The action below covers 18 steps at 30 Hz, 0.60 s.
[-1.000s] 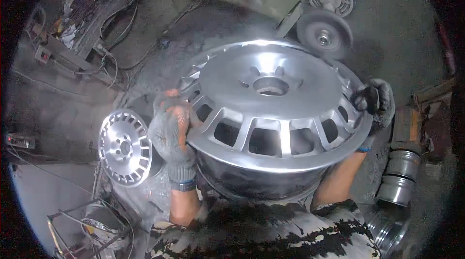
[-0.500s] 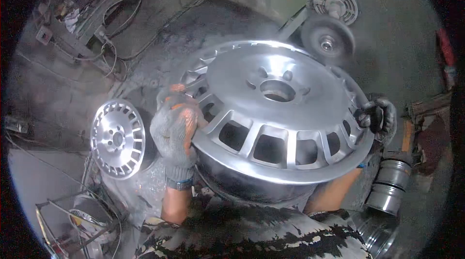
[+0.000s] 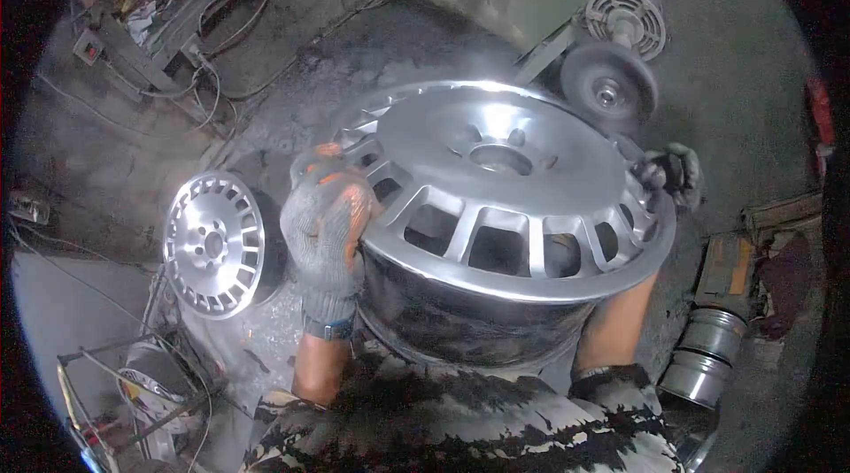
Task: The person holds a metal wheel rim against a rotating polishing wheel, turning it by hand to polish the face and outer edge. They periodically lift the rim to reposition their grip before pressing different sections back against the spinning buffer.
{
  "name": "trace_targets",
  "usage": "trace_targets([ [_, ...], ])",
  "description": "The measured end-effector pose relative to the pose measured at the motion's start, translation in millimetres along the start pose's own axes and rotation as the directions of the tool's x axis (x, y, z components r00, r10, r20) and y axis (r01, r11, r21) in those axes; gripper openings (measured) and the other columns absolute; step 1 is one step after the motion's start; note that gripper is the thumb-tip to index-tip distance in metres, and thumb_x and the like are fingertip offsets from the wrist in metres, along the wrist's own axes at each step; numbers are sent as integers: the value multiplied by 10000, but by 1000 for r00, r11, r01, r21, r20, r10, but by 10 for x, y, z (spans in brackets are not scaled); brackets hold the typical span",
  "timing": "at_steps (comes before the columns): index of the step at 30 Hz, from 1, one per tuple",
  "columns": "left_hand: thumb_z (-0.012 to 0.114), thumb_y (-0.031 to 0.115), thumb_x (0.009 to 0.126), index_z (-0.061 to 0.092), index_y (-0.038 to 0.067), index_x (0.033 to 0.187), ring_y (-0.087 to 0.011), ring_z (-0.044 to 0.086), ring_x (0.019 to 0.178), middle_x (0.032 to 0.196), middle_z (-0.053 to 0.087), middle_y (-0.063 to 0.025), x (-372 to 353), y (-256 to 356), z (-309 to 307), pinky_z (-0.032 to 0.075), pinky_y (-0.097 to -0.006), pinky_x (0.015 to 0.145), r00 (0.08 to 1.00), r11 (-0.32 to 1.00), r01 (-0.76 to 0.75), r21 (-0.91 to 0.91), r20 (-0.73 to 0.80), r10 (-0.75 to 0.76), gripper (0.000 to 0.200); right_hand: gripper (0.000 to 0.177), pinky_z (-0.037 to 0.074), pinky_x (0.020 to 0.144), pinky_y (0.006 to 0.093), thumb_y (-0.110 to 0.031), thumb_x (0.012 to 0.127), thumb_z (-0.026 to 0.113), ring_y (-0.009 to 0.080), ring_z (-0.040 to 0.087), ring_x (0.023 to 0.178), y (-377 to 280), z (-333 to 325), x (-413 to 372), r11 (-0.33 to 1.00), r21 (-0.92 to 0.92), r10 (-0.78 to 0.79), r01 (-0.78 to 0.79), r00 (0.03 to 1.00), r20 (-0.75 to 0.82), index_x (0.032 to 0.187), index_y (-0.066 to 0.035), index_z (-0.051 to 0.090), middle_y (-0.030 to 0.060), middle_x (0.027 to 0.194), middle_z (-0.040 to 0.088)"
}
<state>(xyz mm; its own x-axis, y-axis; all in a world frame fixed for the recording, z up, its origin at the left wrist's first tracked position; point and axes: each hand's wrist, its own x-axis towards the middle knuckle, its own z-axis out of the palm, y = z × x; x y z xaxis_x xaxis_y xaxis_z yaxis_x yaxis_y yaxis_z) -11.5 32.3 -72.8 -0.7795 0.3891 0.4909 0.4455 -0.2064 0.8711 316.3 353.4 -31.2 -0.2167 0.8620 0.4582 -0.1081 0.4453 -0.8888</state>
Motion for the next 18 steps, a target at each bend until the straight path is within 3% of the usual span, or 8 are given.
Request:
trace_targets([
  [3,617,193,947,741,-18,905,-355,710,926,932,739,-167,92,109,-5,544,-488,964,995,988,-96,119,46,91,248,239,521,641,303,-206,1012,583,155,646,723,62,34,8,998,7,55,-56,998,40,1061,13,665,66,876,663],
  [8,561,236,987,729,-58,906,-286,701,850,875,736,-150,188,152,55,534,-438,937,979,977,-201,76,25,200,348,242,510,651,301,-235,1005,598,153,635,729,-48,52,-99,997,-61,55,-52,997,55,1046,-5,665,54,871,658],
  [11,545,239,993,713,-91,940,-224,681,814,844,730,-136,127,13,61,538,-402,895,996,998,42,-47,-83,-46,374,245,503,656,300,-252,1001,607,151,628,732,-216,126,-225,980,-195,-29,40,998,56,1037,-16,665,47,867,655],
  [13,533,244,998,708,-100,951,-203,662,775,811,717,-130,173,-50,68,537,-382,864,989,991,88,-99,-106,-99,389,247,498,660,299,-263,999,613,150,624,734,-390,166,-300,940,-313,-127,137,991,53,1031,-24,665,42,865,653],
  [15,504,237,1003,714,-102,988,-188,638,735,772,694,-125,255,-194,-28,521,-331,839,997,980,59,-191,50,-50,399,249,494,664,298,-275,996,619,149,619,736,-544,188,-291,907,-370,-209,202,978,23,1025,-31,665,37,863,651],
  [18,505,244,996,704,-88,935,-200,627,725,759,684,-127,387,-346,-20,520,-342,864,991,952,137,-275,40,-131,393,276,498,674,303,-298,971,642,151,620,744,-661,52,-283,973,-210,-122,94,985,-124,1010,-26,670,39,867,654],
])
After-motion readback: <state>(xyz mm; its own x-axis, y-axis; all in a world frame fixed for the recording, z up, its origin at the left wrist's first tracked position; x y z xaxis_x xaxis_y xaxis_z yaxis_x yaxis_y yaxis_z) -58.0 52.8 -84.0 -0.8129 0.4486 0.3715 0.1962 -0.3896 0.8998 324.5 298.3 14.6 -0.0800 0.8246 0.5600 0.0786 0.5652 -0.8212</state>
